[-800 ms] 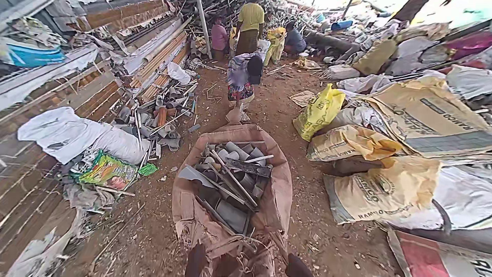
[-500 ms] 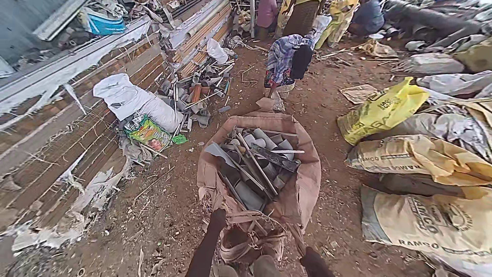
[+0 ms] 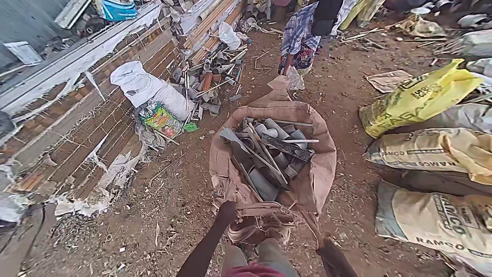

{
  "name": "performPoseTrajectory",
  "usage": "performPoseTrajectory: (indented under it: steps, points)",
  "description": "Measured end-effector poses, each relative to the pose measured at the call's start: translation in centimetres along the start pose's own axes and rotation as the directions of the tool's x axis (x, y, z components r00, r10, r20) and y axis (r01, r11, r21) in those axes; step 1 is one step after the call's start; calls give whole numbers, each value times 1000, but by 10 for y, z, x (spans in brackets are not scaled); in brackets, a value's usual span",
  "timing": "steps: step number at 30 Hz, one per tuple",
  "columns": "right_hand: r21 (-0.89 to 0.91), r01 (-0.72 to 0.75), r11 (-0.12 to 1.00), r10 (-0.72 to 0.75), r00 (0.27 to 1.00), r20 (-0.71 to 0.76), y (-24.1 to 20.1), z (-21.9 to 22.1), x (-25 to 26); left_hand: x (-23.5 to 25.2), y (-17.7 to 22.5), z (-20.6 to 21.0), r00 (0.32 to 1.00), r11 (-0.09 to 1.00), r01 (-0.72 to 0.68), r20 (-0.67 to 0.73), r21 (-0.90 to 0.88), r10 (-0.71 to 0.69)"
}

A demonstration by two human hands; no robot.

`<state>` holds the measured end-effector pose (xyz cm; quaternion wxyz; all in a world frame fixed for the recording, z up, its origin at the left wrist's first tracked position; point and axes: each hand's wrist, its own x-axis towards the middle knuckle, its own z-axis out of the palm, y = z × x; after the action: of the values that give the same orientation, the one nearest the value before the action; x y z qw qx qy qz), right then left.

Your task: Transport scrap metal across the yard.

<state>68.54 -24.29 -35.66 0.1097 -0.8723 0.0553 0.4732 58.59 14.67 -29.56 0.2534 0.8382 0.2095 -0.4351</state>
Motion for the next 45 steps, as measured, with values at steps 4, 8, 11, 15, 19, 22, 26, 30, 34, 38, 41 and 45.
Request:
performPoseTrajectory:
  steps: [4, 8, 11, 15, 19, 22, 26, 30, 34, 38, 41, 45]
  points:
    - [91, -78, 993, 75, 996, 40, -13, 12, 19, 15, 17, 7, 999, 999, 39, 19, -17, -39]
    - [95, -118, 988, 108, 989, 103, -1, 18, 30, 36, 10, 8, 994, 994, 94, 49, 56, -96]
    - [64, -117, 991, 107, 983, 151, 10, 13, 39, 40, 3, 8, 989, 989, 137, 44, 64, -140]
    - [7, -104, 995, 102, 983, 151, 3, 8, 37, 43, 7, 11, 987, 986, 153, 46, 63, -156]
    - [35, -65, 997, 62, 994, 94, -21, 2, 15, 26, 10, -1, 992, 992, 122, 25, -9, -122]
    - [99, -46, 994, 44, 999, 19, -30, -6, -3, 0, -5, -15, 997, 994, 61, -47, -92, -65]
    - [165, -30, 986, 41, 997, -62, -31, -11, -37, -35, -25, -25, 986, 972, -80, -162, -222, 45]
    - [202, -1, 979, 32, 988, -153, -38, 8, -75, -73, -38, -17, 963, 918, -192, -249, -347, 107]
    - [226, 32, 974, 19, 976, -218, -26, 38, -119, -112, -60, -2, 945, 870, -275, -281, -410, 166]
    - [152, 43, 987, -1, 965, -263, -13, 57, -170, -145, -83, 17, 915, 821, -355, -346, -448, 207]
    - [100, 76, 992, -51, 971, -232, -5, 69, -201, -171, -97, 38, 904, 781, -381, -376, -494, 203]
    - [-56, 320, 946, -324, 919, -226, -14, 85, -238, -193, -113, 78, 909, 721, -378, -381, -582, 169]
